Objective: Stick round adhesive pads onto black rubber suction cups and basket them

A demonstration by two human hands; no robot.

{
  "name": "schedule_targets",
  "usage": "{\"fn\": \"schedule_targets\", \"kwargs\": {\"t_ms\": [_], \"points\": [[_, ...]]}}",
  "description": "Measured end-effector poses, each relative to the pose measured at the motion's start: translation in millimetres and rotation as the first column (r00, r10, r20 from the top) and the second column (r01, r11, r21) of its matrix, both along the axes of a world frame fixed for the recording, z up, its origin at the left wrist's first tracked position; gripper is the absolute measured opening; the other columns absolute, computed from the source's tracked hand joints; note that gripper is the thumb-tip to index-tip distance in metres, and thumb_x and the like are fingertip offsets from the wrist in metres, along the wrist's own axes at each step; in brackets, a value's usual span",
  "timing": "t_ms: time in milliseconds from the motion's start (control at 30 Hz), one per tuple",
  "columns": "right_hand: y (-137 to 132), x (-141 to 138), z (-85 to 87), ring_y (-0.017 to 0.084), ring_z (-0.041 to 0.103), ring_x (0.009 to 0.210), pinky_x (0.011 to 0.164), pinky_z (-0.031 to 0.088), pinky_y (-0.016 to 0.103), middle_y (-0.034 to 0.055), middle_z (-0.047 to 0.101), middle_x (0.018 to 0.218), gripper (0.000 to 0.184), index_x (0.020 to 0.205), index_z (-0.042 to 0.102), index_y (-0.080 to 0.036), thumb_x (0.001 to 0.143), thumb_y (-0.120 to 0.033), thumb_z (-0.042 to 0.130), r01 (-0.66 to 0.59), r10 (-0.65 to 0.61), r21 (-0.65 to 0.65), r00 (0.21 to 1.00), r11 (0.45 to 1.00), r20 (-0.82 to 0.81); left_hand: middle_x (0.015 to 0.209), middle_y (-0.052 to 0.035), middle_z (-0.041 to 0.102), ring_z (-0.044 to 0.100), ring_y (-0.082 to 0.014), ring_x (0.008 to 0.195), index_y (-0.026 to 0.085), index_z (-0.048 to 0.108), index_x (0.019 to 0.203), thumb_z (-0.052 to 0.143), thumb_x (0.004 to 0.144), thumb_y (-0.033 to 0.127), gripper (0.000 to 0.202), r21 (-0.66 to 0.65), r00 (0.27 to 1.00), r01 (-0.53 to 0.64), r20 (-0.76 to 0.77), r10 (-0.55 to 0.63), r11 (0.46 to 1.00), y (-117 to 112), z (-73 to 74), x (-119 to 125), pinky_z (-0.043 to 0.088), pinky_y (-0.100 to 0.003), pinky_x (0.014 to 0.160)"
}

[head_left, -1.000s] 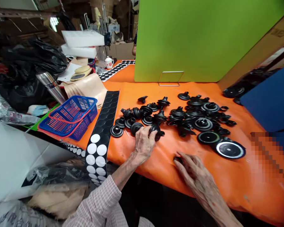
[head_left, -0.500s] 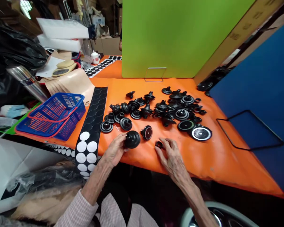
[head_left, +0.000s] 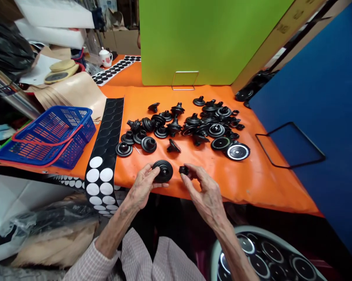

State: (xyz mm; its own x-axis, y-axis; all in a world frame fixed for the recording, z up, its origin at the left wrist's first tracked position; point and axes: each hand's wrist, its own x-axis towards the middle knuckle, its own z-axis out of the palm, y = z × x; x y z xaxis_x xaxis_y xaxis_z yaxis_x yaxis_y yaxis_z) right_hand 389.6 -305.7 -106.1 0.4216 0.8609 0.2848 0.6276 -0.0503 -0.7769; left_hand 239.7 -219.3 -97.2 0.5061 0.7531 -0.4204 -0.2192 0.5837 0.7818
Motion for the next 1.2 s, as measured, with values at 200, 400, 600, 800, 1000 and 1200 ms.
{"fn": "schedule_targets", "kwargs": {"t_ms": [200,400,600,800,1000,1200], "points": [[-3,-30,6.7,0.017,0.063,0.079,0.075,0.056,0.033,0.0051,0.065,0.093,0.022,0.111,0.058,-0.021,0.090,-0.028,0.056,-0.012,0.017,0.070,0.998,0.997,-0.066,0.091,-0.0069,0.069,0.068,-0.0205,0.082,0.015,0.058,0.096,0.072,0.071,0.044,0.040,0.107,0.998,0.038,-0.063,-0.031,0.994,-7,-2.8,7,0.058,-0.035,0.071],[-3,-34,-3.8,0.018,0.064,0.081,0.075,0.057,0.034,0.0077,0.067,0.099,0.022,0.113,0.059,-0.021,0.091,-0.026,0.055,-0.003,0.006,0.083,1.000,0.997,-0.028,0.092,-0.0072,0.070,0.068,-0.0209,0.085,0.015,0.058,0.100,0.066,0.077,0.044,0.038,0.189,0.995,0.063,-0.089,-0.047,0.980,-12,-5.1,9,0.056,-0.033,0.074],[-8,-41,-10.0,0.021,0.064,0.100,0.086,0.056,0.038,0.0091,0.064,0.111,0.028,0.118,0.059,-0.025,0.091,-0.026,0.053,0.020,-0.019,0.117,1.000,0.993,-0.007,0.103,-0.0073,0.069,0.065,-0.0181,0.098,0.014,0.059,0.105,0.075,0.073,0.037,0.043,0.202,0.995,0.093,-0.063,-0.082,0.975,-12,-8.2,7,0.051,-0.028,0.088],[-7,-34,1.4,0.024,0.062,0.103,0.090,0.053,0.042,0.0101,0.063,0.116,0.045,0.122,0.057,-0.022,0.088,-0.051,0.052,0.071,-0.121,-0.128,0.890,0.989,-0.440,0.114,-0.0110,0.066,0.066,-0.0210,0.098,0.013,0.058,0.112,0.071,0.078,0.035,0.043,0.181,0.983,0.173,0.031,-0.182,0.968,-11,1.7,2,0.057,-0.033,0.082],[-3,-41,-1.3,0.020,0.061,0.093,0.086,0.051,0.036,0.0044,0.064,0.100,0.037,0.105,0.058,-0.022,0.085,-0.053,0.058,0.023,-0.079,-0.100,0.791,0.995,-0.606,0.106,-0.0102,0.069,0.067,-0.0211,0.094,0.012,0.059,0.108,0.068,0.080,0.037,0.038,0.305,0.989,0.142,-0.012,-0.145,0.942,-18,2.9,2,0.057,-0.030,0.079],[0,-48,-6.6,0.019,0.059,0.088,0.081,0.050,0.032,0.0020,0.063,0.092,0.037,0.100,0.059,-0.022,0.083,-0.055,0.059,0.058,-0.107,-0.094,0.721,0.994,-0.685,0.109,-0.0109,0.067,0.066,-0.0219,0.094,0.012,0.060,0.108,0.067,0.081,0.040,0.039,0.187,0.986,0.164,-0.008,-0.165,0.969,-14,0.0,2,0.057,-0.029,0.071]]}}
